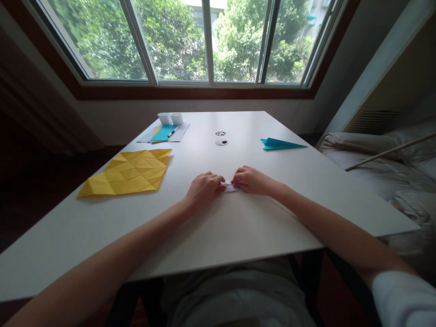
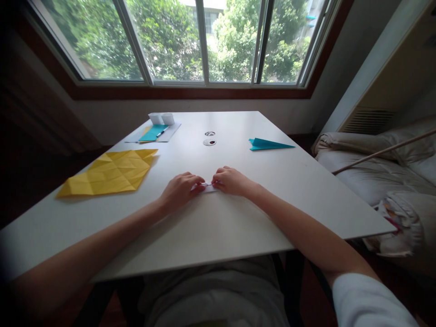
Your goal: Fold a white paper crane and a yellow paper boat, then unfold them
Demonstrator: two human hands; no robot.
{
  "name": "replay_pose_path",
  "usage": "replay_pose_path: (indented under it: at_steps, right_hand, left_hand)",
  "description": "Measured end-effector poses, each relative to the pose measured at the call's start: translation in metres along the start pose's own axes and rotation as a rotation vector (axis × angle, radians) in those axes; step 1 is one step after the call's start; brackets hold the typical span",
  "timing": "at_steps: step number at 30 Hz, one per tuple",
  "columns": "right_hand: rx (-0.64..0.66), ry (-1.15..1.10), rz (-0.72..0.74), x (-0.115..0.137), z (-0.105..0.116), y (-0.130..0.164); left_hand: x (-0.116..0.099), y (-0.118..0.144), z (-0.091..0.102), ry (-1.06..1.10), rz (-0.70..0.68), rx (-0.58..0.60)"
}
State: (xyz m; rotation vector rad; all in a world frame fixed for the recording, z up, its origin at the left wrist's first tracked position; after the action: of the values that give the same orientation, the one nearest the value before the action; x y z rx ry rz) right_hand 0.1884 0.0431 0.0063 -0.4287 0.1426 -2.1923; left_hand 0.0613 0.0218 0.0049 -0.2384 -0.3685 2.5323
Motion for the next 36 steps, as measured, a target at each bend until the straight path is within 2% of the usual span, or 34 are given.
replay_pose_path:
  at_steps: [10, 16, 23, 29, 36]
  right_hand:
    - [0.033, 0.182, 0.046, 0.009, -0.007, -0.001]
    - [0.106, 0.2, -0.002, 0.011, -0.001, -0.002]
    - [0.108, 0.185, -0.031, 0.01, 0.002, -0.001]
    - [0.118, 0.227, -0.091, -0.001, 0.004, 0.004]
    - [0.063, 0.183, -0.057, -0.003, 0.002, 0.006]
  left_hand:
    - [-0.009, -0.001, -0.004, 0.061, -0.173, 0.074]
    - [-0.015, 0.001, -0.004, -0.11, -0.14, 0.138]
    - [-0.026, 0.008, -0.004, -0.35, -0.065, 0.165]
    - [-0.031, 0.012, -0.006, -0.409, -0.055, 0.159]
    - [-0.034, 0.016, -0.005, -0.44, -0.001, 0.172]
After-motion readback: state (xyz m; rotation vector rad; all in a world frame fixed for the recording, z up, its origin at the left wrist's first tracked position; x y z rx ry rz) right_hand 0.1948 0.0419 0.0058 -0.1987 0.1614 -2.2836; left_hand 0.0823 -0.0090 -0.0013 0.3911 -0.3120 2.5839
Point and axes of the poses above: each hand's wrist, its own y-axis away from the middle knuckle, its own z-axis out of the back of the hand, x = y × z, the point moved 6 cm from there along -y, towards the middle knuckle
